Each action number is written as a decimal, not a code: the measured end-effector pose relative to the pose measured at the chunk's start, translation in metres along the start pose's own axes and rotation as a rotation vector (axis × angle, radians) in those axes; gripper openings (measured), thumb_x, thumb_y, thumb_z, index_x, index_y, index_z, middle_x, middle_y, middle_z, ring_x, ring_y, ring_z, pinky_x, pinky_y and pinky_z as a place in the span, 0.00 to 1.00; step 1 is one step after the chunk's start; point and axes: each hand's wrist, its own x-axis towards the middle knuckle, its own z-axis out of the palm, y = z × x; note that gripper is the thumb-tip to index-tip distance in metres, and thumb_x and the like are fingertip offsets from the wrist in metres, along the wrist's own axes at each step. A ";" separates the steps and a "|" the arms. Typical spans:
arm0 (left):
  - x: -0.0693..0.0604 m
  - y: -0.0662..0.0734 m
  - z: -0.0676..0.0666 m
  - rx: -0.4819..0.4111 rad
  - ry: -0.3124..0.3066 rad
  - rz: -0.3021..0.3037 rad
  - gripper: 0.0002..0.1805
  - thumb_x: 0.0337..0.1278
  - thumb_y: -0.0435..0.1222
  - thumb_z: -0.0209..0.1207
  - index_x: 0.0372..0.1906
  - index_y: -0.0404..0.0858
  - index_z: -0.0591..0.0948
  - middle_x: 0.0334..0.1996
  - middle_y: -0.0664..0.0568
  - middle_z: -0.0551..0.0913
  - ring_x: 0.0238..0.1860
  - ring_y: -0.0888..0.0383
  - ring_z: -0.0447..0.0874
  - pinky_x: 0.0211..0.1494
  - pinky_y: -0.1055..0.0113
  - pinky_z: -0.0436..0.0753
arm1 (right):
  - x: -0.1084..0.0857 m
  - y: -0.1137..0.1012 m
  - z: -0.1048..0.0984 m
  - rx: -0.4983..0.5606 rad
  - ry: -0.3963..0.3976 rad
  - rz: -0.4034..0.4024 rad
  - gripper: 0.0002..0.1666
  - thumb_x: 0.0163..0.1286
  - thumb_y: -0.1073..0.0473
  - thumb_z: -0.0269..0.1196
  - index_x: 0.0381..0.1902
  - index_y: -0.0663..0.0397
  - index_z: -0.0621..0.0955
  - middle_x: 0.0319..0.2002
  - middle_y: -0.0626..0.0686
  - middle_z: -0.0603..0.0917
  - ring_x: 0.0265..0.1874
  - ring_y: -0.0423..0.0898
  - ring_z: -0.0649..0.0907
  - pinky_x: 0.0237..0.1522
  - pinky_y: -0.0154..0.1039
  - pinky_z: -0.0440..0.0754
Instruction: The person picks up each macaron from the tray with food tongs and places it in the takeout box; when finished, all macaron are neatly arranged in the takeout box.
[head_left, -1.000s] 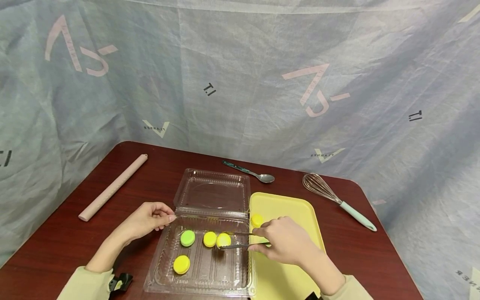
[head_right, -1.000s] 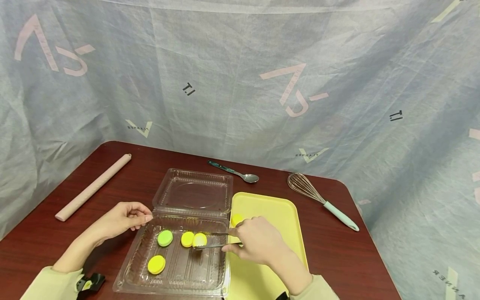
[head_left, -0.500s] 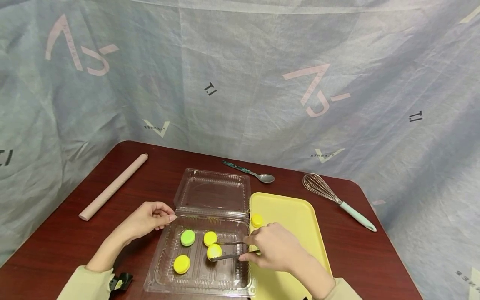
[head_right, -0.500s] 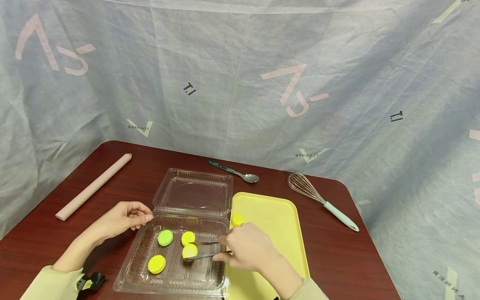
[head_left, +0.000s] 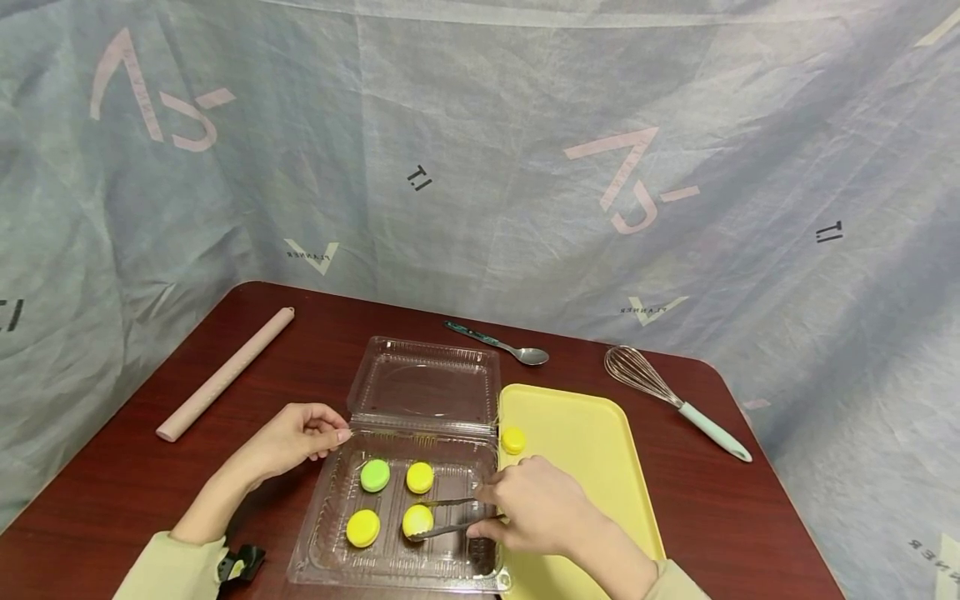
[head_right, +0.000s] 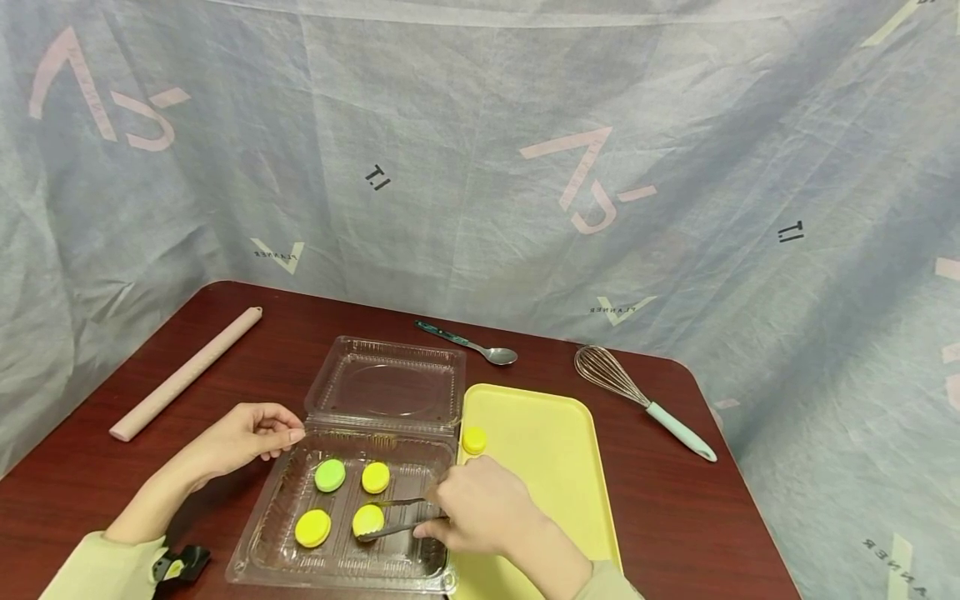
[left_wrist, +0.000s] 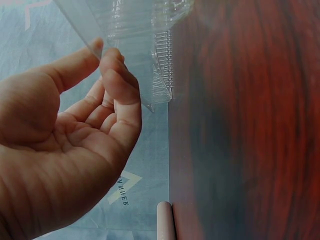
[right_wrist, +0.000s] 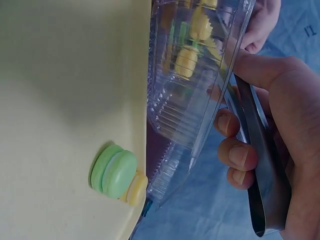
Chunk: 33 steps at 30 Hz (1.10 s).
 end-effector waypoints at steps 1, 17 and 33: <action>0.000 0.000 0.000 -0.001 -0.001 0.001 0.12 0.65 0.34 0.64 0.43 0.28 0.81 0.27 0.49 0.80 0.27 0.55 0.78 0.30 0.66 0.79 | 0.000 -0.001 0.000 -0.007 0.003 -0.004 0.23 0.65 0.32 0.64 0.20 0.37 0.76 0.15 0.32 0.67 0.12 0.30 0.58 0.15 0.28 0.61; -0.001 0.001 0.000 0.004 -0.004 0.008 0.12 0.64 0.34 0.64 0.43 0.28 0.81 0.27 0.49 0.81 0.28 0.54 0.78 0.30 0.65 0.79 | 0.003 -0.008 0.003 -0.082 0.008 -0.032 0.25 0.63 0.32 0.65 0.17 0.38 0.74 0.14 0.34 0.65 0.10 0.31 0.61 0.12 0.31 0.63; -0.001 0.002 0.000 -0.002 -0.006 0.012 0.12 0.64 0.34 0.64 0.42 0.27 0.81 0.27 0.49 0.80 0.28 0.55 0.78 0.30 0.66 0.79 | 0.005 -0.009 0.004 -0.085 0.017 -0.032 0.24 0.61 0.31 0.67 0.19 0.39 0.77 0.13 0.34 0.63 0.10 0.30 0.60 0.13 0.31 0.62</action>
